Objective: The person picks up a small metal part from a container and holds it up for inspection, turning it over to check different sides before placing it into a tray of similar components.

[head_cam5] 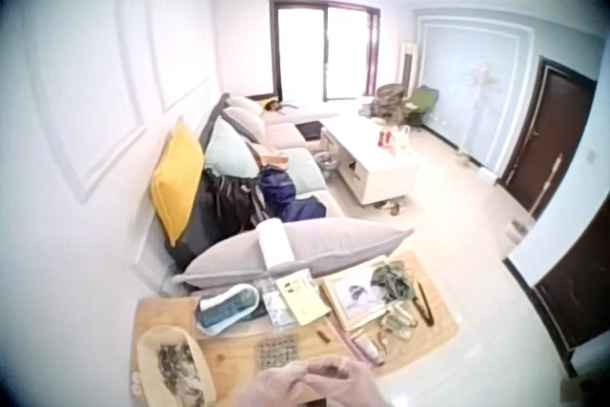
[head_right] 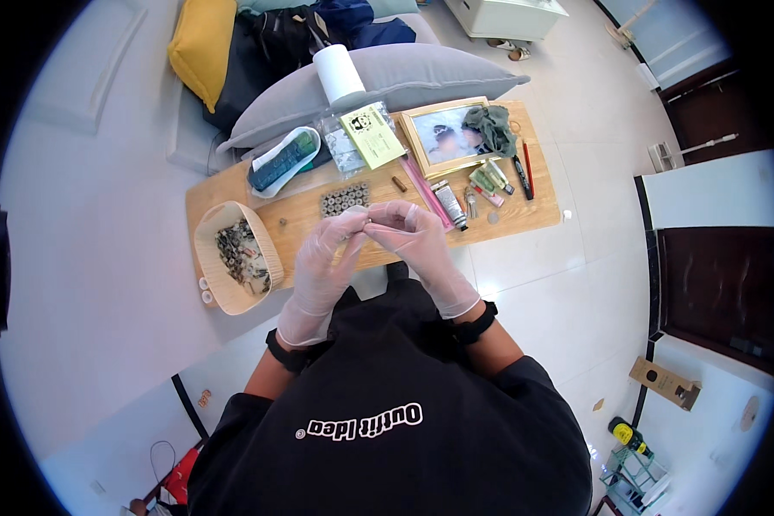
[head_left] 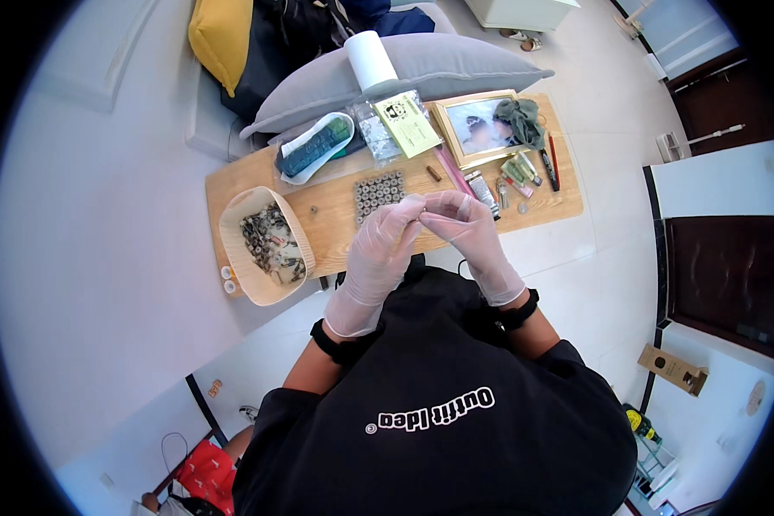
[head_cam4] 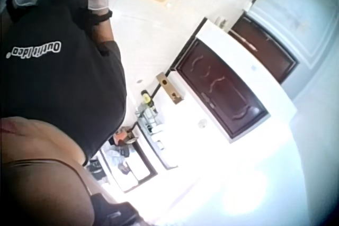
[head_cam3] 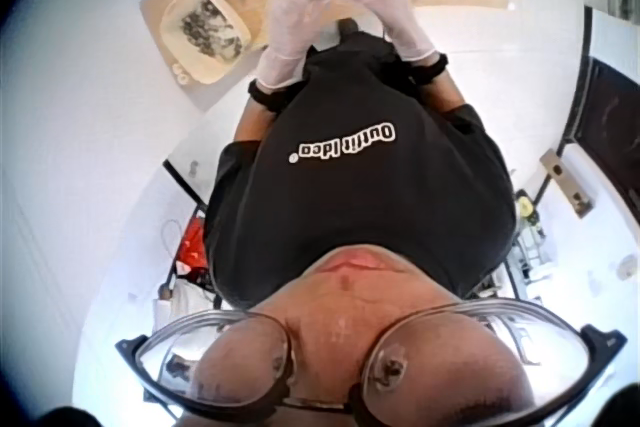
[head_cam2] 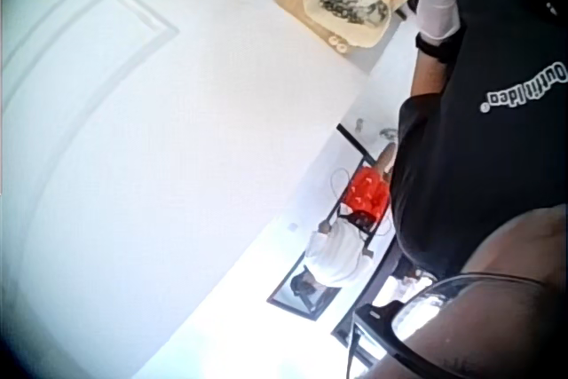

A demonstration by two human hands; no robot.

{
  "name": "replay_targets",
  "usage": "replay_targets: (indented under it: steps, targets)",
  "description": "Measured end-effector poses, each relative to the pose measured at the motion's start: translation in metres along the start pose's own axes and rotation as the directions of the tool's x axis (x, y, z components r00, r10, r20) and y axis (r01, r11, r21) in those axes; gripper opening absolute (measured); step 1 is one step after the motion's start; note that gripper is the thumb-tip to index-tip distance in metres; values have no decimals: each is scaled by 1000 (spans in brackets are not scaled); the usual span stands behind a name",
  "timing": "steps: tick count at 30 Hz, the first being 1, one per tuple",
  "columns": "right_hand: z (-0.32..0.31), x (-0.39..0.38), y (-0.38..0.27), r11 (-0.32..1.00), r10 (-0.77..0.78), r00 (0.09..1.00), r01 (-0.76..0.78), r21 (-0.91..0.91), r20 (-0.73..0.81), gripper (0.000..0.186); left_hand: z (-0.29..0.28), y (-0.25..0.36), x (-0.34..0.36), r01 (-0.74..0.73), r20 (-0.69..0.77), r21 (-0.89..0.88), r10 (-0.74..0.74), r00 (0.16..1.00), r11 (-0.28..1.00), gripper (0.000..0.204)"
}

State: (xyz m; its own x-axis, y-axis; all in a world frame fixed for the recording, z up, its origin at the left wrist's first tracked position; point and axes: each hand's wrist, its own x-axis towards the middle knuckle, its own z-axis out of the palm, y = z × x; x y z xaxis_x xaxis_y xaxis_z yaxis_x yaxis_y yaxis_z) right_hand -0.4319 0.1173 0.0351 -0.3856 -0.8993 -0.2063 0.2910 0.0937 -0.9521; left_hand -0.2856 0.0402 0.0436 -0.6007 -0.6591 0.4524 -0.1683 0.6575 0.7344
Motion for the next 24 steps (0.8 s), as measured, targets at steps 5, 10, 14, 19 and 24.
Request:
replay_targets:
  steps: [5, 10, 14, 19, 24]
  targets:
    - [-33, 31, 23, 811, -178, 981, 188, -555, 72, 24, -3, -3, -2, 46, -79, 69, -40, 996, 997, 30]
    - [-61, 65, 95, 625, -102, 957, 274, -731, 271, 29, -30, -14, -18, 199, -177, 41, -189, 966, 979, 29]
    - [-55, 65, 116, 647, -25, 963, 221, -730, 268, 34, -51, -21, -46, 308, -294, 134, -259, 920, 942, 26]
    - [-58, 59, 114, 607, -52, 968, 227, -762, 247, 30, -81, -32, -81, 399, -466, 141, -295, 834, 906, 24]
    - [-57, 64, 124, 553, -61, 962, 255, -793, 266, 21, -98, -33, -102, 502, -583, 12, -402, 706, 865, 28]
